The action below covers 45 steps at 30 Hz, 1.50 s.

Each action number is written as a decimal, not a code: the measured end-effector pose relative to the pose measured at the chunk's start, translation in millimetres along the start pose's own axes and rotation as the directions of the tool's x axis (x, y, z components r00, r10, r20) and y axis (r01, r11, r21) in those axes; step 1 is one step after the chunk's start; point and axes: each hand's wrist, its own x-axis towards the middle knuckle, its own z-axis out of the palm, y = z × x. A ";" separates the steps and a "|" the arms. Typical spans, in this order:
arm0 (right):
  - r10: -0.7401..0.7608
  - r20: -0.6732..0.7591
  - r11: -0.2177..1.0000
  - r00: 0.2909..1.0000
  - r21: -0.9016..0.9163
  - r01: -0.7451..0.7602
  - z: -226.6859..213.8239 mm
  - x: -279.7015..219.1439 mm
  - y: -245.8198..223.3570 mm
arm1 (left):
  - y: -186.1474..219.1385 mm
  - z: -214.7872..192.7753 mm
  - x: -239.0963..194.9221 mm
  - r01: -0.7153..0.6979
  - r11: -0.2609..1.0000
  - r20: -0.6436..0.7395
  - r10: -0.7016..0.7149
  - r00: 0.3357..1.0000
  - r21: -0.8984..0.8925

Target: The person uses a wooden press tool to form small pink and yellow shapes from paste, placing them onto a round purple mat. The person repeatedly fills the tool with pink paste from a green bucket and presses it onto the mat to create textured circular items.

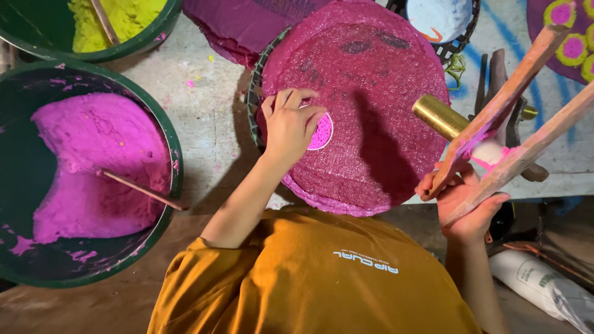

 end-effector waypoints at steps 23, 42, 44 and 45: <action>-0.031 -0.016 0.999 0.999 -0.017 0.031 -2.3 -0.1 8.5 | 16.2 -30.2 -17.9 0.134 0.991 0.211 -0.130 0.969 -0.002; -0.077 -0.071 0.997 0.995 0.015 0.078 10.9 -7.0 14.3 | -124.3 22.4 43.9 0.483 0.787 0.109 -0.480 0.870 -0.384; -0.076 -0.064 0.997 0.995 -0.002 0.076 10.4 -8.3 17.3 | -140.4 25.8 25.9 0.478 0.501 0.159 -0.552 0.819 -0.721; -0.069 -0.078 0.997 0.995 0.013 0.070 9.6 -10.4 18.5 | -139.9 27.9 12.8 0.469 0.504 0.133 -0.567 0.813 -0.725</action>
